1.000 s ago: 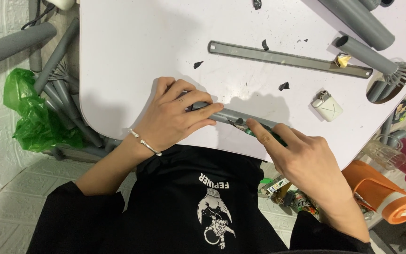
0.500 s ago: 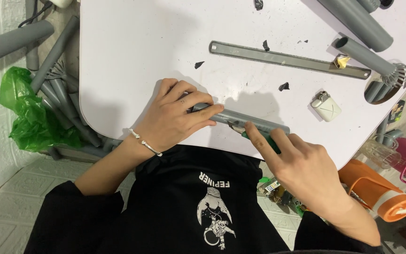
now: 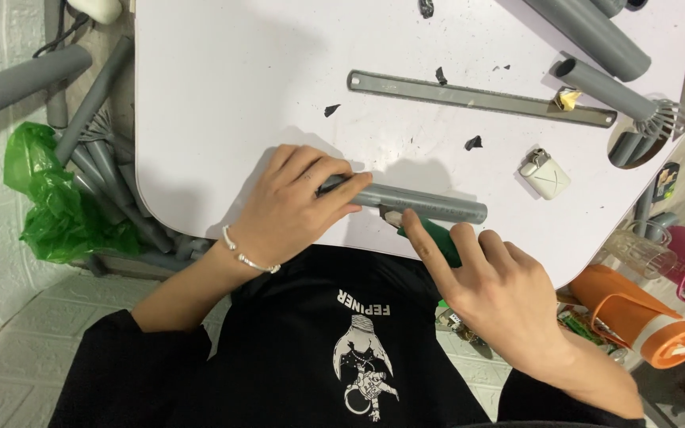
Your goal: Cutting and heat-joining PVC pipes using a utility knife and a lighter
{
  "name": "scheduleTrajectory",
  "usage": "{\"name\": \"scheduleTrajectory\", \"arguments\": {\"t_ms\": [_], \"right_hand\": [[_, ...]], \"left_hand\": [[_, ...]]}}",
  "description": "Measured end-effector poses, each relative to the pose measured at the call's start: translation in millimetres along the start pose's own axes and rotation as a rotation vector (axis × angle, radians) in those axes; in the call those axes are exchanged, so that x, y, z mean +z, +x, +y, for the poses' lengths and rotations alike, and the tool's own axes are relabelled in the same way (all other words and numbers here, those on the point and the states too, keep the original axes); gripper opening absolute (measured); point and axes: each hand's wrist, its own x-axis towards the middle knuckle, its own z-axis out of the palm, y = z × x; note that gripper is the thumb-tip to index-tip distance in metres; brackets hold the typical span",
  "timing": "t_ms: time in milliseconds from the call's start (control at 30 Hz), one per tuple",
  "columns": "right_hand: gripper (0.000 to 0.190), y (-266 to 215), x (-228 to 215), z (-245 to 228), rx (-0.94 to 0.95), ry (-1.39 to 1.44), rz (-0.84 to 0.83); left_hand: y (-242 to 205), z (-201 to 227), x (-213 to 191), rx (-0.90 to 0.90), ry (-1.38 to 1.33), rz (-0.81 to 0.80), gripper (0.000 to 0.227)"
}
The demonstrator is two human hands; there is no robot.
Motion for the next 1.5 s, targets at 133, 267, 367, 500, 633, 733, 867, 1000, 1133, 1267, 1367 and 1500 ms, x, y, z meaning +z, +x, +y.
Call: {"name": "scheduleTrajectory", "arguments": {"t_ms": [133, 267, 367, 500, 633, 733, 867, 1000, 1133, 1267, 1367, 1500], "right_hand": [[0.082, -3, 9, -10, 0.058, 0.059, 0.036], [0.049, -8, 24, -21, 0.147, 0.123, 0.047], [0.049, -6, 33, -27, 0.217, 0.151, 0.072], [0.049, -1, 32, -30, 0.242, 0.214, 0.111], [0.051, -1, 38, -31, 0.233, 0.251, 0.128], [0.051, 1, 42, -31, 0.247, 0.299, 0.150], [0.050, 3, 44, -31, 0.245, 0.310, 0.183], [0.048, 0, 46, -30, 0.231, 0.324, 0.156], [0.048, 0, 45, -29, 0.227, 0.313, 0.162], [0.044, 2, 41, -27, 0.224, 0.331, 0.141], [0.042, 2, 41, -28, 0.232, 0.337, 0.133], [0.042, 4, 37, -30, 0.249, 0.301, 0.135]], "left_hand": [[-3, 17, -4, -0.044, -0.024, -0.123, 0.040], [-3, 25, -4, -0.095, 0.004, -0.160, 0.033], [-2, 30, -3, -0.123, -0.009, -0.166, 0.034], [2, 35, -7, -0.192, -0.057, -0.197, 0.032], [6, 33, -9, -0.162, 0.005, -0.202, 0.031], [10, 29, -9, -0.152, -0.074, -0.324, 0.060], [8, 29, -2, -0.146, 0.059, -0.250, 0.091], [5, 29, 4, -0.074, 0.239, -0.162, 0.100], [9, 30, 4, -0.075, 0.272, -0.114, 0.093], [8, 32, 4, -0.054, 0.293, -0.103, 0.090], [9, 33, 3, -0.056, 0.301, -0.103, 0.087], [10, 35, 1, -0.062, 0.319, -0.101, 0.085]]}}
